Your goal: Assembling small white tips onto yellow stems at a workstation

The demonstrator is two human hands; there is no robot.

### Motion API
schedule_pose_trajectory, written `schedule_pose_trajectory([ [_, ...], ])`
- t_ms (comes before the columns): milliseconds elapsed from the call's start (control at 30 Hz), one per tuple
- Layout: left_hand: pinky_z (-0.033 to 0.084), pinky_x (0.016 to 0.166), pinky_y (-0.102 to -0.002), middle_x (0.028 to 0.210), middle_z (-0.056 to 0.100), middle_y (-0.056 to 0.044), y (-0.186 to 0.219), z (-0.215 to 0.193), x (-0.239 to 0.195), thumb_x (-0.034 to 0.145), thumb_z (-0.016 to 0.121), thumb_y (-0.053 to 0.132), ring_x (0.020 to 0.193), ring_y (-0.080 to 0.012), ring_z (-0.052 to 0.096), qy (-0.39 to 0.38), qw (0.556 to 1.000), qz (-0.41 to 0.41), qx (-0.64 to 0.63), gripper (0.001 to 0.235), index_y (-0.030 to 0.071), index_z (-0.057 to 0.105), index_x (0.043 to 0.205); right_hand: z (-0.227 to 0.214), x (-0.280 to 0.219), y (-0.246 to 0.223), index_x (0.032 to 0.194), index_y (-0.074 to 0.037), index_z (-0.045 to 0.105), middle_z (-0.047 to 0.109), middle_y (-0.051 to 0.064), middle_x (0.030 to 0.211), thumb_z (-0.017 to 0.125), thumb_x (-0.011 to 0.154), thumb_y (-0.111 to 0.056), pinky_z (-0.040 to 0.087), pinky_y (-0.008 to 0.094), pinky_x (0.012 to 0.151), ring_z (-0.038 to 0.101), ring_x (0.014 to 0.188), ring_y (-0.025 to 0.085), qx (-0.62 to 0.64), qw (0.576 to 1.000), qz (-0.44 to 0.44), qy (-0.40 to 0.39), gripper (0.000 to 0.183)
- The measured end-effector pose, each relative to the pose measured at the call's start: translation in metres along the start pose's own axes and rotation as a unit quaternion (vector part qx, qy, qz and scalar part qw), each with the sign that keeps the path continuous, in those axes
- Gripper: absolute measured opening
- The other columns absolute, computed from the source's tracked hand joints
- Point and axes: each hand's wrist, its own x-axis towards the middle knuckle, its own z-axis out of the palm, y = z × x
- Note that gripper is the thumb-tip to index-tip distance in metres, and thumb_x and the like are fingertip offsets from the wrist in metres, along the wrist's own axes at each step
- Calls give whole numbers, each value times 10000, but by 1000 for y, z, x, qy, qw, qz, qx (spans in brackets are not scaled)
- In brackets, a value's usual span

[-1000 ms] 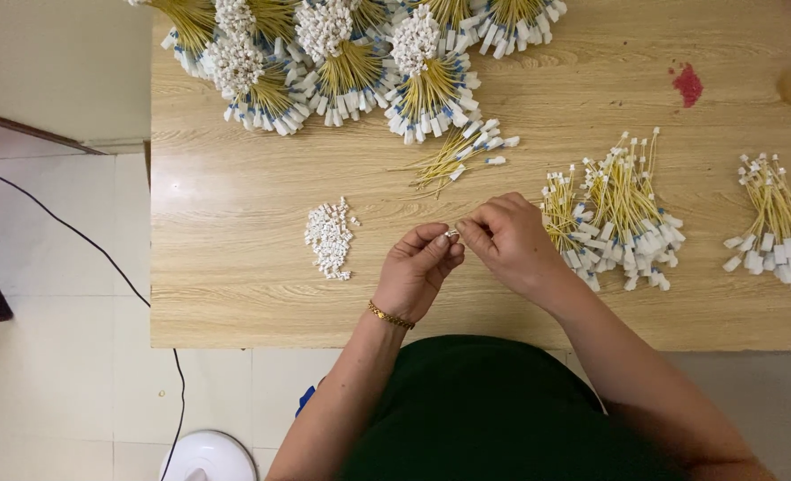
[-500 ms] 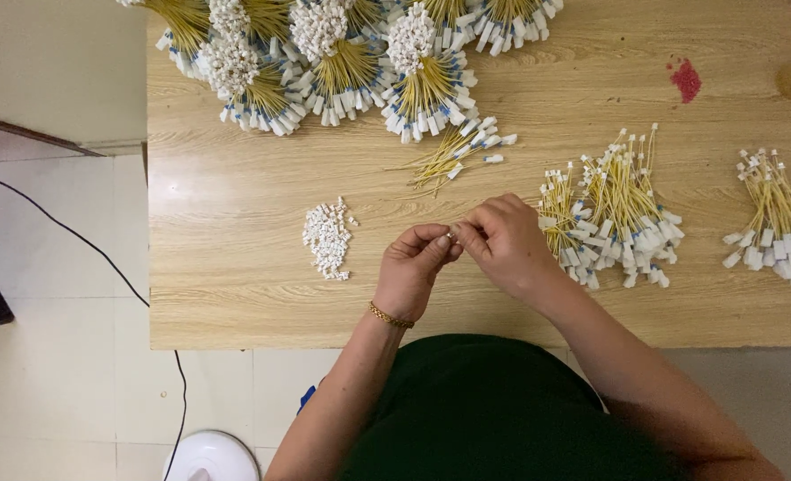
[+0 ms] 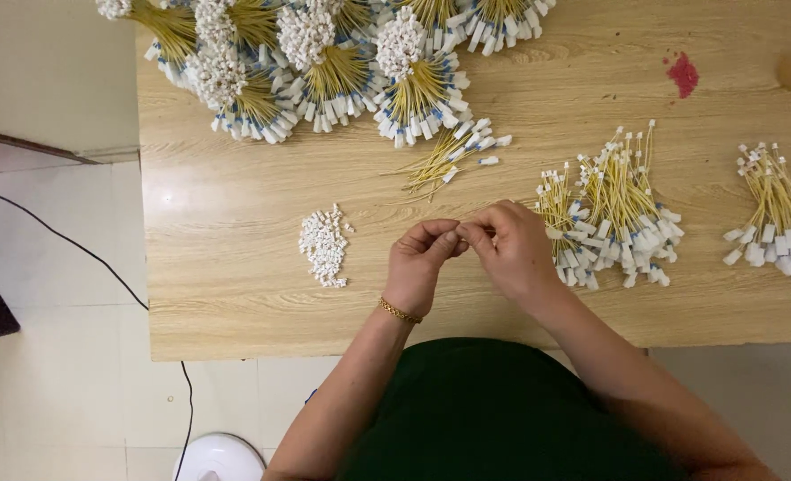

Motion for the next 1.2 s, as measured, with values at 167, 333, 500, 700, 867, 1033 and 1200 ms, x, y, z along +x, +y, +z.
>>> schedule_pose_trajectory([
  [167, 584, 794, -322, 912, 702, -131, 6, 6, 20, 882, 681, 30, 829, -195, 694, -34, 993, 11, 112, 217, 5, 673, 1098, -9, 0, 27, 773, -130, 659, 604, 80, 669, 737, 851, -216, 496, 431, 691, 631, 699, 312, -70, 997, 5, -25, 140],
  [333, 545, 673, -352, 805, 624, -24, 13, 3, 82, 831, 738, 201, 709, -212, 662, -8, 796, 250, 551, 195, 228, 712, 1023, -18, -18, 79, 871, -180, 691, 629, 44, 763, 707, 872, -320, 443, 509, 851, 651, 837, 296, -283, 952, 103, -53, 141],
  [500, 469, 771, -390, 792, 531, 16, -28, 5, 140, 721, 749, 308, 811, -197, 603, 30, 574, 382, 724, 109, 245, 685, 783, -18, -41, 126, 890, -151, 665, 614, 56, 767, 675, 941, -285, 447, 490, 856, 643, 808, 289, -309, 942, 129, -10, 144],
  [700, 441, 772, -402, 793, 554, -22, -31, 6, 153, 723, 743, 330, 842, -230, 586, 23, 560, 356, 748, 106, 227, 721, 730, -26, -33, 140, 893, -105, 639, 569, 114, 813, 713, 871, -152, 492, 476, 696, 625, 794, 356, -304, 946, 101, 52, 91],
  [867, 430, 824, -382, 844, 588, 39, -8, 24, 117, 750, 722, 278, 895, -183, 596, 5, 620, 375, 689, 39, 266, 693, 772, -40, -6, 87, 1053, -74, 642, 572, 152, 1004, 668, 912, -143, 517, 421, 761, 624, 956, 356, -161, 977, 133, 53, 158],
  [1033, 514, 790, -348, 813, 705, 33, 40, 36, 55, 831, 691, 195, 849, -209, 683, -117, 807, 303, 493, 41, 236, 698, 835, -36, 17, 37, 1237, 9, 554, 604, 168, 825, 606, 961, -171, 553, 372, 705, 667, 771, 255, 211, 955, 208, -16, 333],
  [1200, 494, 939, -381, 952, 720, -131, 77, 37, 5, 946, 642, 202, 950, -190, 662, -187, 963, 26, 191, 247, 25, 653, 1118, -43, 17, 3, 1098, 22, 610, 630, 74, 809, 590, 945, -63, 571, 312, 730, 624, 760, 123, 311, 928, 189, -80, 176],
])
